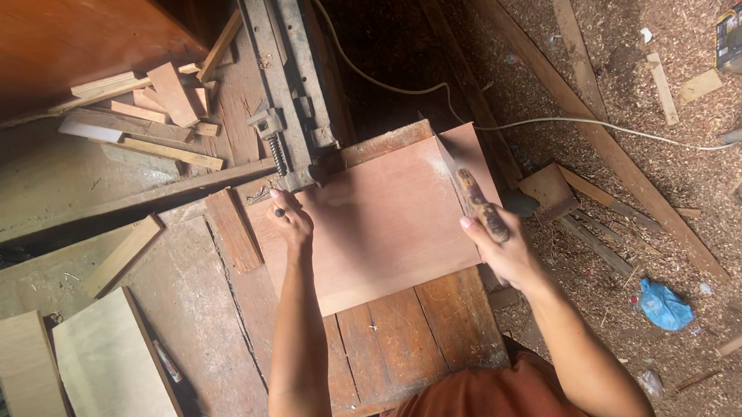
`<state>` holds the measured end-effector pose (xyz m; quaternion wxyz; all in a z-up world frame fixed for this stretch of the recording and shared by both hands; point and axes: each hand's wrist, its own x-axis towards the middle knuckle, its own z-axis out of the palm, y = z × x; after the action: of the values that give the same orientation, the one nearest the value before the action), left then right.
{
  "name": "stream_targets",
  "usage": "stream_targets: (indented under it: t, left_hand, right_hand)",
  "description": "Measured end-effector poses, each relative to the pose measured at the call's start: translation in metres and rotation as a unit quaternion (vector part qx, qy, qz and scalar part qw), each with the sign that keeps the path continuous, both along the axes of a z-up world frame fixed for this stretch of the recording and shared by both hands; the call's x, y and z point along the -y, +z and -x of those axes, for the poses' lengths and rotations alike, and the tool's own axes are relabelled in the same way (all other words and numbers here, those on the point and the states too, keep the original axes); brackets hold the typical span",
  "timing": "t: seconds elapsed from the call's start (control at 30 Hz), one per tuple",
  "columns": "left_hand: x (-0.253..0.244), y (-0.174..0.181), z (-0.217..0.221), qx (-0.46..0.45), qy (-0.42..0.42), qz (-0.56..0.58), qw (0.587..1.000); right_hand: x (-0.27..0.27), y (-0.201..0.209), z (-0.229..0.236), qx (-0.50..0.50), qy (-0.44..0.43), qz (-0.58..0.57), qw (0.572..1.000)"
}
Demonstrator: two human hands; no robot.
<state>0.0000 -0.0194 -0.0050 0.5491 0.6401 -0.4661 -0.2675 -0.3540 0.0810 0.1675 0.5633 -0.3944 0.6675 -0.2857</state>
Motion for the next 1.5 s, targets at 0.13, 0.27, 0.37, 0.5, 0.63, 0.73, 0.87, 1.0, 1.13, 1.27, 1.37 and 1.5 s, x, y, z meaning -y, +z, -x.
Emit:
stream_targets:
  t: [0.13, 0.27, 0.37, 0.5, 0.63, 0.73, 0.87, 1.0, 1.13, 1.27, 1.37, 1.5]
  left_hand:
    - [-0.004, -0.001, 0.001, 0.006, 0.005, 0.0, 1.0]
    - [-0.002, -0.017, -0.004, -0.014, 0.011, -0.006, 1.0]
    - [-0.007, -0.032, 0.002, 0.025, 0.041, -0.044, 0.998]
    - [-0.043, -0.021, 0.037, 0.258, 0.162, 0.087, 0.948]
    - [-0.062, -0.01, 0.049, 0.149, 0.126, 0.002, 0.981]
    - [-0.066, -0.023, 0.054, 0.119, 0.142, -0.09, 0.979]
    - [-0.111, -0.023, 0.11, 0.241, -0.022, -0.032, 0.97]
    - [-0.109, -0.001, 0.159, 0.293, -0.132, -0.079, 0.944]
    - [-0.08, 0.009, 0.175, 0.375, -0.218, -0.147, 0.889]
    - [-0.081, 0.012, 0.178, 0.393, -0.22, -0.179, 0.874]
    - [-0.074, 0.009, 0.178, 0.402, -0.225, -0.189, 0.867]
    - [-0.073, 0.014, 0.18, 0.397, -0.226, -0.219, 0.863]
  right_hand:
    - [0.012, 0.013, 0.012, 0.061, 0.01, 0.009, 0.998]
    - [0.007, 0.004, 0.008, 0.036, 0.009, -0.007, 0.999]
    - [-0.002, -0.005, 0.005, 0.006, 0.041, 0.009, 0.999]
    - [-0.01, -0.013, 0.006, 0.004, 0.027, -0.016, 0.999]
    - [-0.011, -0.019, 0.011, 0.021, 0.021, 0.004, 1.0]
    - [-0.018, -0.022, 0.015, 0.042, 0.011, 0.006, 0.999]
    - [-0.017, -0.019, 0.01, 0.023, -0.005, -0.008, 1.0]
    - [-0.019, -0.022, 0.01, 0.036, 0.008, 0.014, 0.999]
    - [-0.023, -0.023, 0.008, 0.041, -0.006, 0.012, 0.999]
    - [-0.02, -0.021, 0.01, 0.028, -0.007, 0.026, 0.999]
    - [-0.022, -0.022, 0.008, -0.003, 0.022, 0.024, 0.999]
    - [-0.021, -0.019, 0.007, 0.01, 0.018, 0.041, 0.999]
